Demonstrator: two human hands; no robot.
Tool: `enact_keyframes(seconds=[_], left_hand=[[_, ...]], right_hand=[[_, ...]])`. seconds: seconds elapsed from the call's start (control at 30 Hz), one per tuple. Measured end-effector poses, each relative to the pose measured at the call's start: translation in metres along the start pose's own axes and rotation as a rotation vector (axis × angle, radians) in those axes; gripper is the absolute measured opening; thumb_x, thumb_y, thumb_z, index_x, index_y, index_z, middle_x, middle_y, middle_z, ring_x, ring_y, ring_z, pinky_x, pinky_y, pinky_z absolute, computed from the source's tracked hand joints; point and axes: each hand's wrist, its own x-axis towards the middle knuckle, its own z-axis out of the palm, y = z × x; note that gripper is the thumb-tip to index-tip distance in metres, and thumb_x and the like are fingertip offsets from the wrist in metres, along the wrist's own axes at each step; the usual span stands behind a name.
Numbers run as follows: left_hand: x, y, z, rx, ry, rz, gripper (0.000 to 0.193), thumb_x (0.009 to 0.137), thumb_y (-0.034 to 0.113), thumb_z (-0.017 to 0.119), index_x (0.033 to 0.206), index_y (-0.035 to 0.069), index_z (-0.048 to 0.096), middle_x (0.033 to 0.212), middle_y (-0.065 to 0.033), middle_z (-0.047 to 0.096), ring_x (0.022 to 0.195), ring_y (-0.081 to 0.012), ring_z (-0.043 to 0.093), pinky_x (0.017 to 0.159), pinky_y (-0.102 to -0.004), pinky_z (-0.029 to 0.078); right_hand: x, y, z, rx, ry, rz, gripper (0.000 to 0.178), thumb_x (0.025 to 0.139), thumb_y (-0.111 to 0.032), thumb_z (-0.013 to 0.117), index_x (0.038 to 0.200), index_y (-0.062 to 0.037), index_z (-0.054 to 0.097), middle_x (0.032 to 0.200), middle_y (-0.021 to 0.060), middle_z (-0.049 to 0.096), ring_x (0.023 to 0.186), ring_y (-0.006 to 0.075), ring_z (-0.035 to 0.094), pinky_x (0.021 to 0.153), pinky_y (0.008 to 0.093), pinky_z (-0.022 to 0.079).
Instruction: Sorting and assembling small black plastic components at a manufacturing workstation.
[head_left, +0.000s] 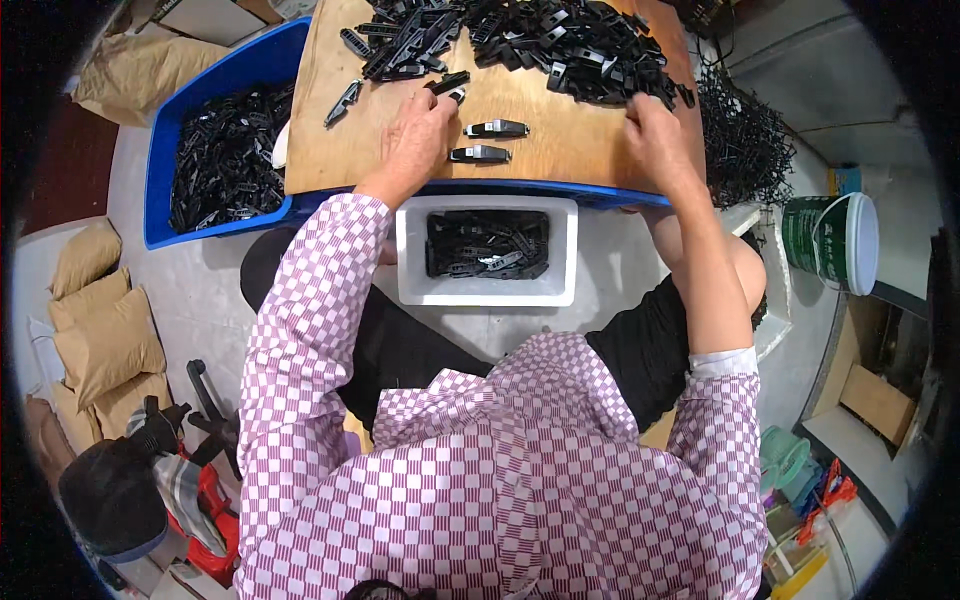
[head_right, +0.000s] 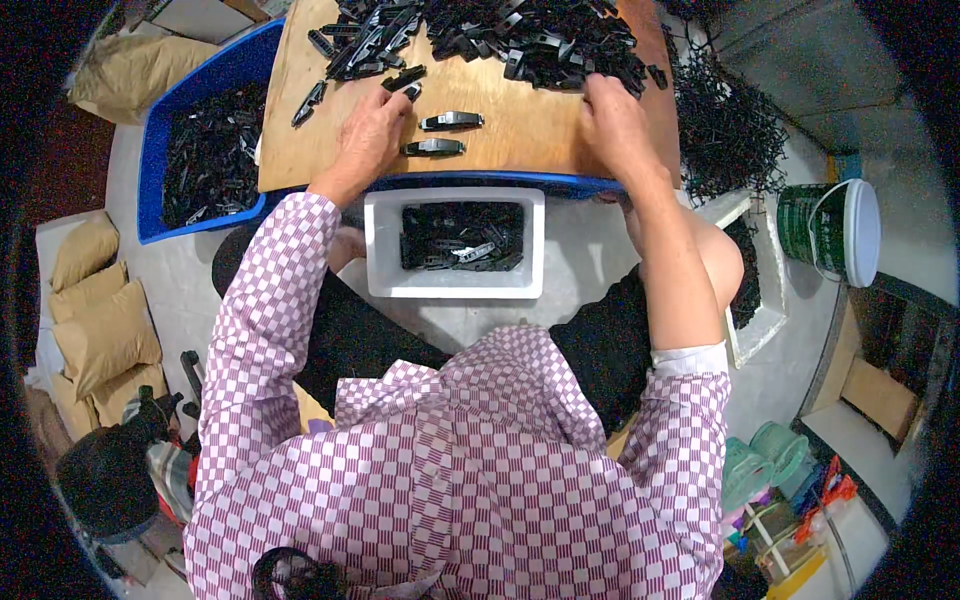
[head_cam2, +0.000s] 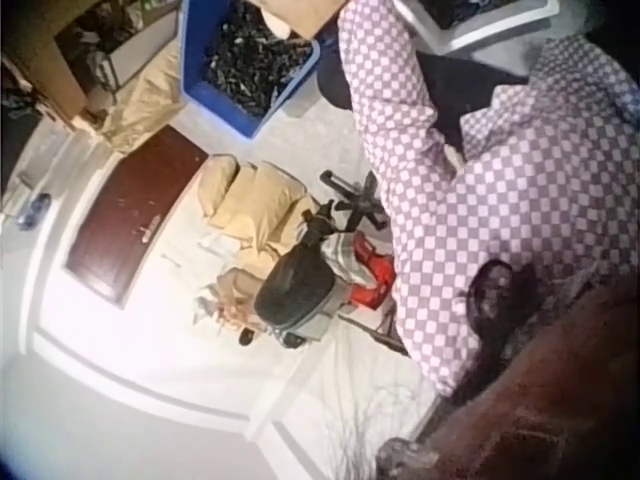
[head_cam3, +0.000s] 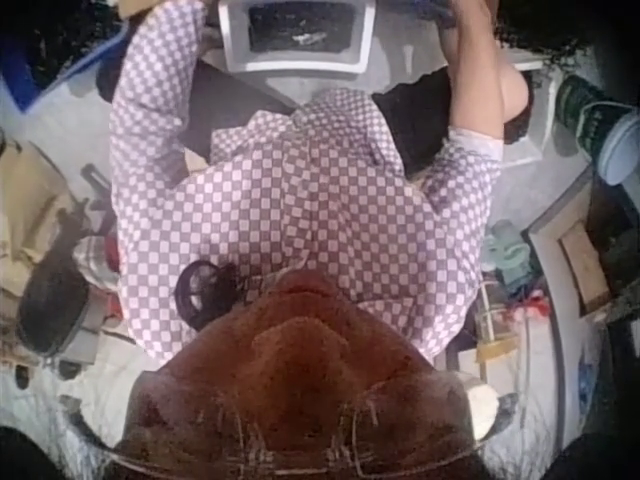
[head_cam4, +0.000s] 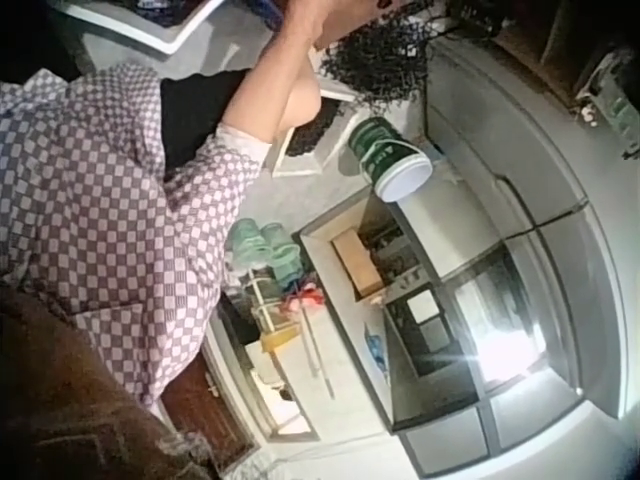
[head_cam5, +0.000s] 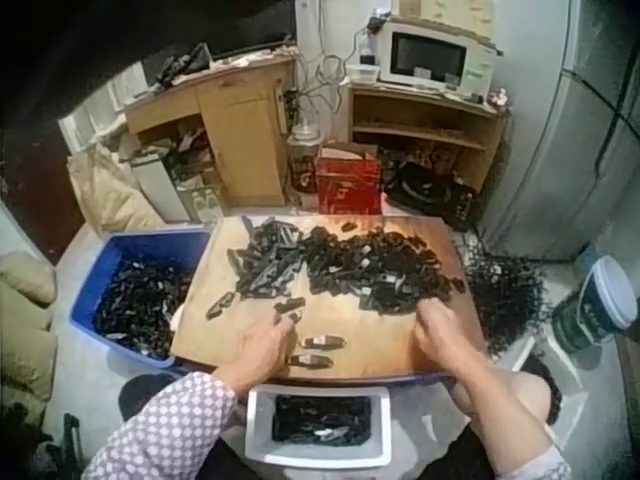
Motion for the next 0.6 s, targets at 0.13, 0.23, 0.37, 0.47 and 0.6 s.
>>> enact_keyframes(seconds=[0.13,0.23,0.37,0.47,0.6], left_hand=[[0.007,0.002,-0.014,-0.114,-0.125,0.010,0.024,0.087,0.006,0.058,0.109,0.014,0.060,0.102,-0.0122,0.058,0.096,-0.0357,0.061,0.075,-0.0441,0.051],[0.015,0.000,-0.020,-0.099,-0.231,0.126,0.027,0.086,0.002,0.056,0.111,0.014,0.059,0.104,-0.0126,0.058,0.098,-0.0361,0.062,0.075,-0.0445,0.051],[0.027,0.000,-0.012,-0.036,-0.199,0.156,0.029,0.085,0.000,0.056,0.111,0.012,0.059,0.107,-0.0125,0.057,0.097,-0.0356,0.062,0.075,-0.0451,0.051],[0.032,-0.001,-0.008,-0.041,-0.091,0.213,0.028,0.084,-0.001,0.056,0.109,0.010,0.059,0.107,-0.0126,0.056,0.097,-0.0350,0.062,0.076,-0.0449,0.051],[0.038,0.004,-0.006,-0.002,-0.127,0.187,0.024,0.084,0.000,0.058,0.106,0.009,0.059,0.106,-0.0125,0.056,0.097,-0.0344,0.061,0.077,-0.0443,0.051]], right_hand=[[0.015,-0.054,0.029,0.830,0.010,0.108,0.021,0.087,-0.005,0.060,0.108,-0.0038,0.059,0.093,0.0159,0.061,0.078,0.0333,0.063,0.072,0.0361,0.053],[0.023,-0.073,0.056,0.851,-0.044,0.043,0.024,0.087,-0.006,0.061,0.111,-0.0040,0.060,0.097,0.0149,0.062,0.083,0.0326,0.064,0.074,0.0358,0.053],[0.025,-0.069,0.061,0.483,-0.070,-0.230,0.019,0.084,-0.010,0.064,0.103,-0.0039,0.062,0.097,0.0138,0.064,0.089,0.0326,0.064,0.075,0.0392,0.053],[0.027,-0.071,0.053,0.201,-0.102,-0.399,0.017,0.083,-0.010,0.065,0.099,-0.0035,0.062,0.095,0.0134,0.063,0.091,0.0330,0.063,0.075,0.0410,0.053],[0.027,-0.074,0.046,-0.003,-0.144,-0.486,0.017,0.082,-0.008,0.065,0.097,-0.0034,0.058,0.092,0.0130,0.058,0.088,0.0332,0.061,0.075,0.0418,0.052]])
